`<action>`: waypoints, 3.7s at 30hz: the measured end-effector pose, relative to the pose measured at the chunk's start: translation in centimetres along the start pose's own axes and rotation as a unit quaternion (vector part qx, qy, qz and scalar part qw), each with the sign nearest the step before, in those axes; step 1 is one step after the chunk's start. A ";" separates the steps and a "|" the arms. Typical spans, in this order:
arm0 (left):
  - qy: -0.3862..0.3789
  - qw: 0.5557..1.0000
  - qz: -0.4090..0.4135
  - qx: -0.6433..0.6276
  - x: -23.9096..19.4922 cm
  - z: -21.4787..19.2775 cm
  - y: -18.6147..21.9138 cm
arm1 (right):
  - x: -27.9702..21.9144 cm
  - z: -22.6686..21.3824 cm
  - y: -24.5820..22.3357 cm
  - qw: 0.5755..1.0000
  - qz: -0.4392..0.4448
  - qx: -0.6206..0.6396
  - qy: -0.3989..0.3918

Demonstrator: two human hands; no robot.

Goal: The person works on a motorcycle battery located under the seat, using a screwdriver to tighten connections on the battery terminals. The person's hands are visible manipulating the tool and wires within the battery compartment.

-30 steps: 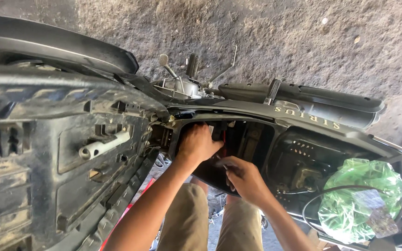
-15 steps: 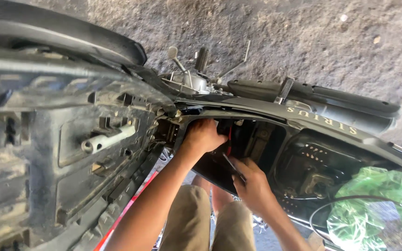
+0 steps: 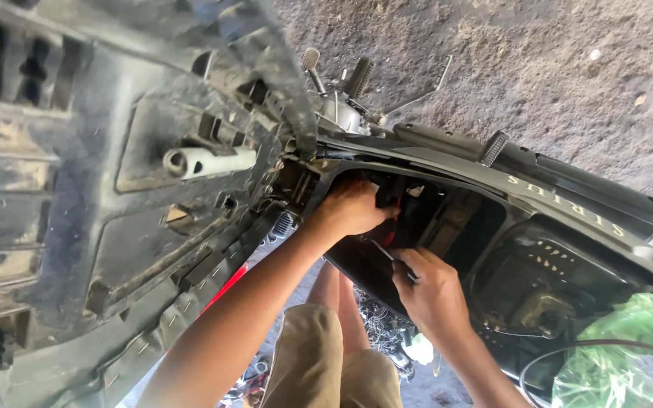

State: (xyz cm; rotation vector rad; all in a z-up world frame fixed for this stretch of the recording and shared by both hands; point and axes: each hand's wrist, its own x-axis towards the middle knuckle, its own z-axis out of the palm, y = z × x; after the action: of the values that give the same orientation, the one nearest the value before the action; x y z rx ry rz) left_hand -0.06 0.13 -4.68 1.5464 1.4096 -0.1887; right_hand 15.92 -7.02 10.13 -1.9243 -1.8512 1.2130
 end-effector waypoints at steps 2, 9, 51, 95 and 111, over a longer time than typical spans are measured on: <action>0.008 1.000 0.000 -0.023 0.6 1.0 -0.6 | 0.1 0.2 -0.1 1.000 0.015 -0.005 -0.017; 0.176 0.969 0.124 0.122 2.1 5.9 -3.4 | 0.2 1.3 -0.2 0.999 0.012 -0.030 -0.027; 0.216 0.955 0.156 0.132 3.0 7.9 -3.9 | 4.3 2.1 2.7 0.990 -0.048 -0.036 -0.125; 0.149 0.978 0.114 0.091 3.3 7.1 -3.2 | 5.5 2.4 2.3 0.774 0.501 0.311 -0.230; 0.148 0.973 0.118 0.134 3.3 6.5 -3.1 | 5.0 1.9 -1.8 0.956 0.150 -0.147 -0.204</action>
State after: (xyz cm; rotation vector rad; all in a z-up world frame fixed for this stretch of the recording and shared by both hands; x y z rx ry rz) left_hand 1.56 -2.93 -11.86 2.0170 1.4544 -0.0011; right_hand 12.73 -2.89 8.10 -2.3253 -2.0880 1.6097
